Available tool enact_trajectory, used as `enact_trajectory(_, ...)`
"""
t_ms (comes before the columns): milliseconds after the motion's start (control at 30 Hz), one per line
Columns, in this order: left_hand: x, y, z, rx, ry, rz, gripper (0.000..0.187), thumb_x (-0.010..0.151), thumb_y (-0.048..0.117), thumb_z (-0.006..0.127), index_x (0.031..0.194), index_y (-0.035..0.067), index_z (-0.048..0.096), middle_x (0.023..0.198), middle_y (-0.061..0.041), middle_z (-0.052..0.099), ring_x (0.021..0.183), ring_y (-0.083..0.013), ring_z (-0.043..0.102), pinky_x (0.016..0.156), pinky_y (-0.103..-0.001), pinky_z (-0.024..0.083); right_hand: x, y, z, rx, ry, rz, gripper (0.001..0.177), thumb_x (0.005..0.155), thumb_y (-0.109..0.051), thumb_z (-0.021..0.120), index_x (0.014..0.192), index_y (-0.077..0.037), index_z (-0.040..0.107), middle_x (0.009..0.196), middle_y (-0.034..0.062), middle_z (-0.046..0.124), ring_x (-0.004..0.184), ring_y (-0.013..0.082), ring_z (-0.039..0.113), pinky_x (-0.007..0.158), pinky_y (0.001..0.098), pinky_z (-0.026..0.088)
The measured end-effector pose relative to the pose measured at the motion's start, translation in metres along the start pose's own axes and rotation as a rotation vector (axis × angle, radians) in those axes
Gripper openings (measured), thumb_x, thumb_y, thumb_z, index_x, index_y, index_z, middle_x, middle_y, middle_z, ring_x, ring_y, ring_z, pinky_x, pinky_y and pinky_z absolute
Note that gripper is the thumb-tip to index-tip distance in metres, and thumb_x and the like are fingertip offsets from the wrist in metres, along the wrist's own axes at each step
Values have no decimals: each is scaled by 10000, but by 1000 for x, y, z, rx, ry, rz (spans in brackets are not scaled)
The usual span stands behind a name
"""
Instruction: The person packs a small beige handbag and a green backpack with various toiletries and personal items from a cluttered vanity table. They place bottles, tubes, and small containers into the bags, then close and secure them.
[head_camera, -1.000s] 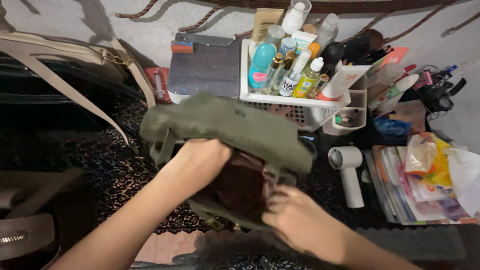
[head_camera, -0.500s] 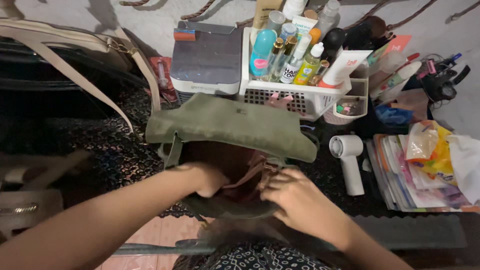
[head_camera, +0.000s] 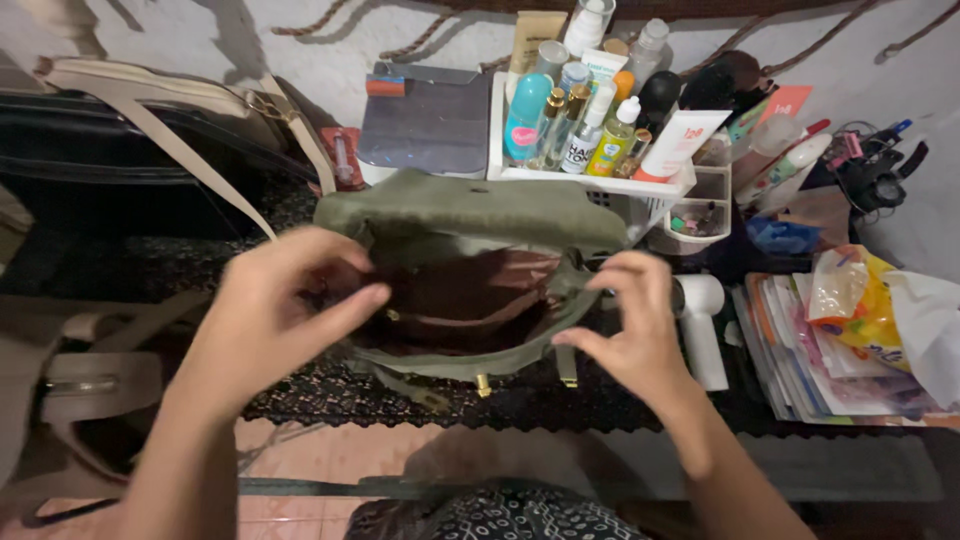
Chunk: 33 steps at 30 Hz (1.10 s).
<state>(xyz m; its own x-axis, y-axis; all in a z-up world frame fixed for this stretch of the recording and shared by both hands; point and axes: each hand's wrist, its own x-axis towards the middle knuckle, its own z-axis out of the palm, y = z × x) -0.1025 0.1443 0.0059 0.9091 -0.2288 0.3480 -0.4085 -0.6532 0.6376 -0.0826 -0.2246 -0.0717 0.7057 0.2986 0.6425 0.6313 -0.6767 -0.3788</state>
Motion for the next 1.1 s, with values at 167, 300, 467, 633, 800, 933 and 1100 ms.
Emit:
enact_trajectory(167,-4,-41,33,-273,285,82,755,784,242,831,1386,-70,497,1330,-156,586,1250,-237,541,1047,-365,420,5,47,36,492,128,61,1038,645,-315,954,1422,-74,311,1449,92,366,1338,226,438,1116,367,413)
enact_trajectory(300,8,-72,57,-846,173,-366,498,911,198,755,1356,10,633,1206,-52,705,1086,-123,635,947,-296,506,16,73,41,856,37,265,807,871,-252,890,1461,-66,371,1444,71,503,1373,190,493,1162,324,402)
enact_trajectory(467,4,-75,53,-962,190,-219,374,919,10,706,1290,-9,660,1139,-23,743,1011,-94,673,913,-259,544,29,84,34,708,-87,366,494,937,-193,771,1352,-6,579,1240,47,675,1112,135,620,963,293,507)
enact_trajectory(633,6,-71,50,-778,277,-67,279,953,-68,687,1226,-10,697,1069,-7,742,955,-67,670,866,-221,542,40,79,8,481,-28,415,370,961,-173,736,1272,4,641,1153,34,710,1036,126,647,919,291,522)
enact_trajectory(800,43,-55,53,-556,346,-95,253,912,-79,663,1142,-12,746,1004,-19,748,897,-59,661,812,-221,537,64,72,6,371,-125,548,391,930,-217,757,1243,-16,638,1120,32,720,960,121,648,770,309,532)
enact_trajectory(933,39,-18,39,-229,423,203,264,843,33,795,1084,2,692,984,-75,740,899,-175,657,816,-303,520,46,57,1,230,3,221,394,954,-141,764,1280,32,627,1252,126,626,1110,157,606,799,298,504)
enact_trajectory(1100,49,28,25,183,440,420,286,838,122,834,1097,76,721,903,-109,715,851,-342,678,800,-439,495,-30,-5,23,51,533,50,400,911,-94,815,1186,13,545,1131,112,538,972,160,517,829,312,419)
